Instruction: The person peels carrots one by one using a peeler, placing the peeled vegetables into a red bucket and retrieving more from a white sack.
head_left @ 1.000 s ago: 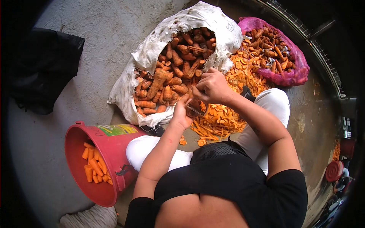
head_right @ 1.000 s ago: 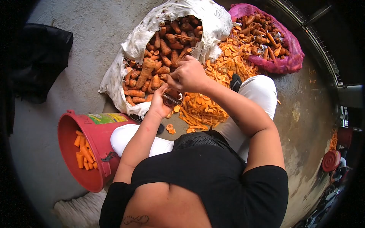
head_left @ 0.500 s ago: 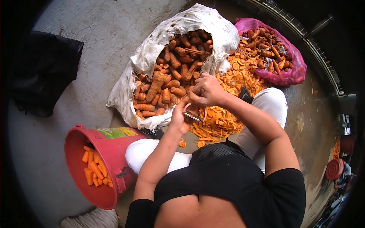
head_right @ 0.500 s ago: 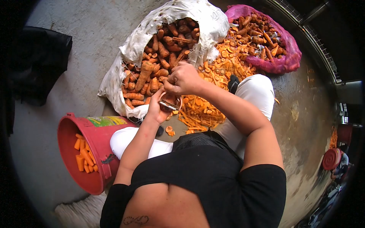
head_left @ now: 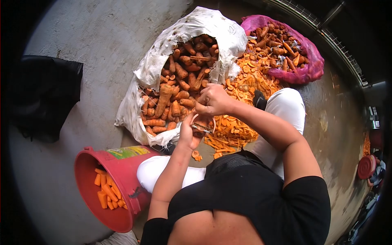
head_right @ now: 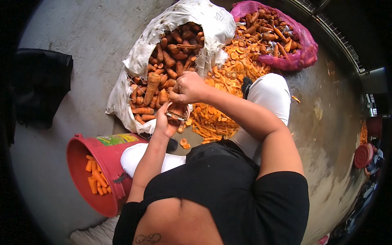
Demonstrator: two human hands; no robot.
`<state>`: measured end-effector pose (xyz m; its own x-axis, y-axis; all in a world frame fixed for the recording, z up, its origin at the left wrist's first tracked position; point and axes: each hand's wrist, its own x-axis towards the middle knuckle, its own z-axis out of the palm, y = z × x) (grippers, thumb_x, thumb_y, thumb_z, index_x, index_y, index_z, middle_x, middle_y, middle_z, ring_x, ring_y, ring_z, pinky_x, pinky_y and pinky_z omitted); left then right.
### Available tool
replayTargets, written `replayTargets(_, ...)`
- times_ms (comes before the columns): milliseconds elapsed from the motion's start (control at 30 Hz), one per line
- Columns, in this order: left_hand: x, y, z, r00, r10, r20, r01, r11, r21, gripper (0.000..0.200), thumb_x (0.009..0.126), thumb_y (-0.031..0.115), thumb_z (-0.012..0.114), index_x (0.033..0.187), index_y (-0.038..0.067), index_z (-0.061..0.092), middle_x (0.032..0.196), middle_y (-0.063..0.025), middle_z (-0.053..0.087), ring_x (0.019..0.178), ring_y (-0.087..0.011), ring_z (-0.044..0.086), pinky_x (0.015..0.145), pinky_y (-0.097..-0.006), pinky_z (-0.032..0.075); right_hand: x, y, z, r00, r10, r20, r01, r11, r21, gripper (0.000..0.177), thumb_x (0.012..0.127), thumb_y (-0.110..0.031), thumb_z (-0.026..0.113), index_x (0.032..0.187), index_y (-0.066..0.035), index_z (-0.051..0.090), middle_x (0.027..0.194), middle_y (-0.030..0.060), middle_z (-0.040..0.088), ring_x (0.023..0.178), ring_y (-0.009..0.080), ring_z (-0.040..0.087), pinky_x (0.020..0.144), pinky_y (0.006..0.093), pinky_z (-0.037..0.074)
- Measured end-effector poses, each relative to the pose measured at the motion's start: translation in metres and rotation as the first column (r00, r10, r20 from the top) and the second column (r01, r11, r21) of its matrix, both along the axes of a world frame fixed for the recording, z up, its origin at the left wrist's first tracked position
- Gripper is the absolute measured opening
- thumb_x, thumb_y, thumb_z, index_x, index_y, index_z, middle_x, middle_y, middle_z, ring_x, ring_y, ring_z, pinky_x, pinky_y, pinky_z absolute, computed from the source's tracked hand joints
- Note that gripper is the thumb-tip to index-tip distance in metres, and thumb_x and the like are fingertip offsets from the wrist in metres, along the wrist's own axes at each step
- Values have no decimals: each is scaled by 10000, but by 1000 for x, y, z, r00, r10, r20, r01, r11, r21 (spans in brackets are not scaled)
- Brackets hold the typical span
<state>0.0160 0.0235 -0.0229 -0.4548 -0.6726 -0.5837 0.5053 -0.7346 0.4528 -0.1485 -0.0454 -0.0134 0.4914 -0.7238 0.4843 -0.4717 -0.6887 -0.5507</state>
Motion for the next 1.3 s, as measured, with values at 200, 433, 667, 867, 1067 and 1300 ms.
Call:
replayTargets(200, -5, 18, 6, 997, -76, 18, 77, 996, -35, 361, 983, 366, 347, 1088, 58, 503, 798, -106, 579, 593, -173, 582, 410, -276, 461, -31, -28, -10, 972, -197, -127, 201, 979, 20, 296, 734, -292, 605, 497, -118, 643, 479, 71, 554, 492, 270, 557, 573, 358, 475)
replayTargets(433, 5, 21, 25, 984, -171, -41, 165, 978, -125, 339, 984, 342, 382, 1163, 75, 492, 810, -92, 600, 610, -167, 600, 456, -274, 478, -55, -51, -9, 808, -413, -419, 479, 875, 62, 394, 835, -363, 537, 528, -149, 660, 461, 40, 560, 431, 194, 523, 738, 344, 464)
replayTargets(667, 17, -4, 3, 994, 108, -7, -108, 993, -36, 364, 971, 379, 461, 1119, 55, 537, 878, -68, 606, 732, -173, 624, 571, -298, 532, -35, -41, 4, 907, -400, -129, 393, 916, -75, 311, 771, -280, 611, 510, -115, 646, 490, 68, 580, 457, 218, 540, 621, 330, 442)
replayTargets(867, 10, -10, -16, 974, 227, -18, -225, 971, 82, 304, 984, 304, 432, 1093, 66, 586, 899, -38, 611, 844, -159, 606, 680, -305, 527, -3, -13, 16, 983, -182, -10, 181, 983, -19, 283, 757, -222, 624, 498, -107, 621, 460, 42, 501, 483, 211, 479, 581, 332, 411)
replayTargets(1067, 3, -8, -26, 979, 200, -36, -192, 968, 163, 324, 967, 327, 435, 1092, 63, 575, 981, -56, 626, 880, -170, 617, 774, -342, 526, 3, -3, 11, 999, -31, -42, 26, 994, -102, 294, 706, -169, 636, 442, -105, 523, 464, 19, 501, 500, 211, 475, 557, 341, 356)
replayTargets(1300, 0, -6, -12, 974, 226, -13, -222, 965, 138, 330, 973, 301, 415, 1113, 39, 559, 955, -60, 633, 837, -179, 628, 730, -336, 537, 5, -2, 8, 996, 30, -81, -37, 995, -89, 277, 706, -198, 629, 453, -122, 546, 480, 18, 519, 505, 201, 484, 557, 338, 357)
